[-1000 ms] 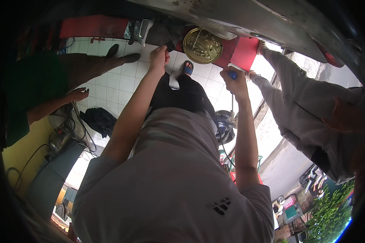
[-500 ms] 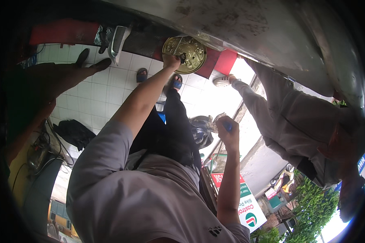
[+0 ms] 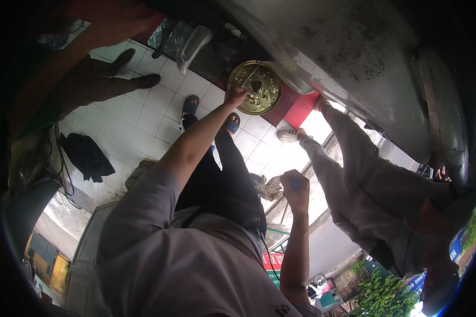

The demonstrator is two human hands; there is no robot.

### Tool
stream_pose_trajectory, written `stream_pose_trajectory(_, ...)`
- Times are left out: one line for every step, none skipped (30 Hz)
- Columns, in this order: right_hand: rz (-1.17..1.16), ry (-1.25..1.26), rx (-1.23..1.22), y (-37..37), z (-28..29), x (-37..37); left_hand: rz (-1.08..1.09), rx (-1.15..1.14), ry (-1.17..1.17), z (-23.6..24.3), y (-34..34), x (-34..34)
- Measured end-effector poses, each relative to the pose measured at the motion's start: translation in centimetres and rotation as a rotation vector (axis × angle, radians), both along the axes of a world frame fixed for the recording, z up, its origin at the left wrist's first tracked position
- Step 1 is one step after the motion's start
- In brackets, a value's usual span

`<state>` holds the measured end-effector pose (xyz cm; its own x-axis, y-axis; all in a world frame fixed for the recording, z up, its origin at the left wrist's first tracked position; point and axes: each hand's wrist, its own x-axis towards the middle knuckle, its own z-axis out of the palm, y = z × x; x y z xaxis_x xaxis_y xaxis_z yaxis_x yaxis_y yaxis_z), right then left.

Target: The person sits on the floor and uses a T-wrench to loosen a bolt on the side of a scooter. They then switch to a screwdriver to remove screws from the scooter's body panel. Another person assists by holding a drain pan underneath the scooter as the panel is removed.

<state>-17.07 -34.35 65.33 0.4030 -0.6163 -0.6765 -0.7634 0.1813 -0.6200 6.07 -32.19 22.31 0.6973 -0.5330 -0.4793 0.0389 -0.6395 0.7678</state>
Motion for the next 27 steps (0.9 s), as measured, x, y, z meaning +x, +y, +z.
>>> stream_pose_trajectory(0.031,-0.031,-0.008,0.2,0.0,0.6,0.118,-0.118,0.095,0.2,2.1,-0.3)
stream_pose_trajectory(-0.014,-0.051,-0.011,1.0,0.2,1.4,0.099,-0.136,0.238,2.6,4.2,-0.1)
stream_pose_trajectory(-0.012,-0.087,-0.021,1.6,0.2,2.2,0.085,-0.154,0.379,5.8,6.9,0.9)
stream_pose_trajectory(0.026,-0.125,-0.026,1.6,0.6,3.4,0.117,-0.152,0.363,7.0,10.4,2.1)
stream_pose_trajectory(0.066,-0.157,-0.033,1.5,0.9,4.5,0.151,-0.151,0.354,7.6,14.1,3.0)
stream_pose_trajectory(0.055,-0.139,0.014,1.8,2.5,6.9,0.173,-0.155,0.315,7.6,18.1,4.1)
stream_pose_trajectory(0.06,-0.149,-0.003,2.0,3.1,7.8,0.185,-0.159,0.284,8.1,21.6,4.7)
stream_pose_trajectory(0.058,-0.16,-0.026,2.2,3.3,8.8,0.247,-0.117,0.259,10.5,24.0,5.2)
stream_pose_trajectory(0.052,-0.178,-0.05,2.5,3.5,10.0,0.305,-0.077,0.226,13.2,26.2,6.3)
stream_pose_trajectory(0.082,-0.184,-0.09,2.7,3.8,11.0,0.331,-0.044,0.203,13.9,29.3,6.9)
stream_pose_trajectory(0.114,-0.19,-0.13,2.8,3.9,11.9,0.36,-0.013,0.178,14.2,31.7,7.4)
stream_pose_trajectory(0.094,-0.195,-0.111,2.9,4.3,13.1,0.35,0.035,0.185,15.2,33.1,8.0)
stream_pose_trajectory(0.065,-0.198,-0.093,3.3,4.9,13.9,0.331,0.084,0.193,16.7,34.5,8.8)
stream_pose_trajectory(-0.004,-0.23,-0.054,3.8,5.0,14.5,0.314,0.13,0.2,18.1,35.1,10.1)
stream_pose_trajectory(-0.023,-0.24,-0.081,4.2,5.2,15.3,0.316,0.105,0.22,19.4,35.3,11.6)
stream_pose_trajectory(-0.042,-0.245,-0.102,4.7,5.7,16.0,0.319,0.086,0.242,20.9,35.4,12.7)
stream_pose_trajectory(-0.061,-0.248,-0.124,5.1,6.1,16.7,0.323,0.069,0.268,22.0,35.5,13.5)
stream_pose_trajectory(-0.057,-0.257,-0.217,5.7,6.4,17.6,0.315,-0.021,0.26,23.1,35.5,14.3)
stream_pose_trajectory(-0.061,-0.257,-0.196,5.8,6.8,18.2,0.307,-0.112,0.25,23.8,35.4,15.3)
stream_pose_trajectory(-0.062,-0.255,-0.175,5.9,7.1,18.8,0.301,-0.203,0.244,24.4,35.1,16.1)
stream_pose_trajectory(-0.063,-0.253,-0.155,6.1,7.5,19.3,0.288,-0.222,0.244,25.0,34.7,17.0)
stream_pose_trajectory(-0.063,-0.235,-0.154,6.3,7.7,19.7,0.278,-0.242,0.242,25.3,34.2,17.9)
stream_pose_trajectory(-0.075,-0.244,-0.143,6.4,7.7,19.9,0.268,-0.262,0.243,26.1,33.4,18.7)
stream_pose_trajectory(-0.086,-0.253,-0.133,6.4,7.5,19.8,0.269,-0.255,0.284,26.9,32.8,19.3)
stream_pose_trajectory(-0.095,-0.264,-0.123,6.2,7.3,19.8,0.271,-0.258,0.312,27.9,32.2,19.9)
stream_pose_trajectory(-0.081,-0.276,-0.132,6.3,7.2,19.8,0.273,-0.26,0.345,28.7,31.7,20.0)
stream_pose_trajectory(-0.083,-0.268,-0.139,6.3,7.0,19.8,0.275,-0.263,0.378,29.6,31.2,20.1)
